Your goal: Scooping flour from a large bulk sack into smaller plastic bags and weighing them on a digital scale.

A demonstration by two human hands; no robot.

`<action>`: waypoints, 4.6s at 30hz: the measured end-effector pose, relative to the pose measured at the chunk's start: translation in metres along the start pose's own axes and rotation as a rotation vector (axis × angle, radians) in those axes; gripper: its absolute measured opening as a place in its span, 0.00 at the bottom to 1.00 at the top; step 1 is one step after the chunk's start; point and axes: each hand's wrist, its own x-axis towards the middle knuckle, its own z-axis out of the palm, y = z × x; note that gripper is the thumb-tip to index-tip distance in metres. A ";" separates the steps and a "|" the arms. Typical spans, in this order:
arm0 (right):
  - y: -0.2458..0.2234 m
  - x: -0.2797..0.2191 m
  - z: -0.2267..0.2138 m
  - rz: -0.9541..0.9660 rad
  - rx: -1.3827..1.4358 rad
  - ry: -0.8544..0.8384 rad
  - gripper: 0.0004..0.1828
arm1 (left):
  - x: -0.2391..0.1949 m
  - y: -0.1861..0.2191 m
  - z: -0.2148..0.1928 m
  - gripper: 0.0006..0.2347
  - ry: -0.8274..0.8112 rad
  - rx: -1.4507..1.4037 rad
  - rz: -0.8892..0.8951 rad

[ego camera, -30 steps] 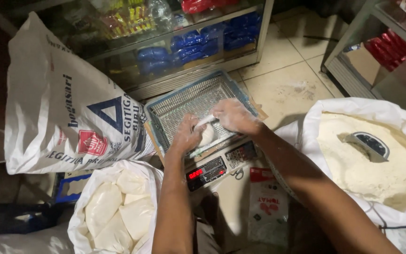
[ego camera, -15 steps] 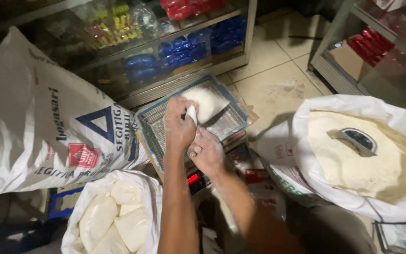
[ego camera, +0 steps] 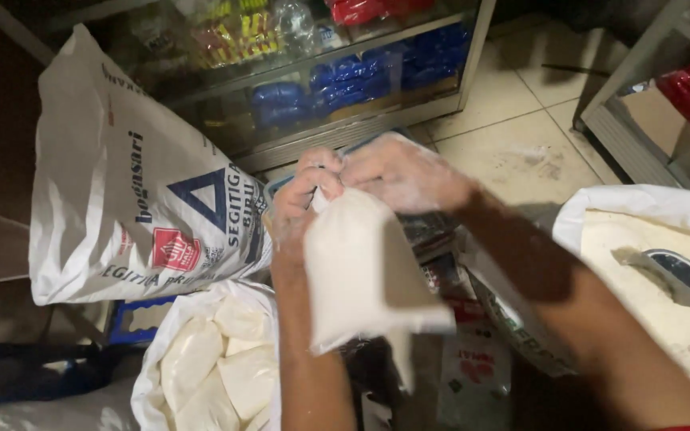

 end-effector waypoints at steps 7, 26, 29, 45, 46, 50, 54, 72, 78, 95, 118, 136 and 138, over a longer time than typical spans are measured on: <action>0.019 0.012 -0.017 0.287 -0.986 -0.273 0.02 | -0.006 -0.046 -0.010 0.11 0.167 0.568 -0.160; 0.229 -0.125 0.100 0.622 -0.545 0.500 0.18 | -0.070 -0.125 -0.049 0.12 0.663 0.916 -1.092; 0.157 -0.096 0.100 0.543 -0.647 0.531 0.20 | -0.067 -0.114 -0.039 0.11 0.652 0.887 -1.097; 0.198 -0.101 0.086 0.751 -0.346 0.673 0.22 | -0.071 -0.133 -0.042 0.13 0.743 0.861 -0.597; 0.205 -0.103 0.083 0.756 -0.346 0.679 0.22 | -0.072 -0.134 -0.043 0.13 0.736 0.860 -0.602; 0.199 -0.095 0.079 0.669 -0.382 0.592 0.22 | -0.073 -0.128 -0.052 0.17 0.750 0.414 -0.699; 0.188 -0.094 0.070 0.607 -0.186 0.623 0.23 | -0.062 -0.108 -0.038 0.20 0.636 0.164 -0.760; 0.219 -0.115 0.063 0.731 -0.538 0.492 0.11 | -0.073 -0.133 -0.056 0.19 0.649 0.254 -0.897; 0.219 -0.098 0.081 0.955 -0.413 0.528 0.16 | -0.066 -0.106 -0.047 0.14 0.481 0.833 -0.923; 0.223 -0.098 0.073 0.868 -0.423 0.544 0.11 | -0.081 -0.129 -0.044 0.08 0.288 1.013 -0.458; 0.147 -0.091 0.041 0.290 -0.641 0.266 0.11 | -0.069 -0.113 -0.029 0.07 0.289 0.791 -0.915; 0.252 -0.148 0.096 0.504 -1.428 0.273 0.07 | -0.068 -0.134 0.009 0.27 0.761 0.730 -1.277; 0.217 -0.129 0.108 0.369 -1.682 0.620 0.08 | -0.068 -0.141 -0.005 0.20 0.848 0.653 -1.121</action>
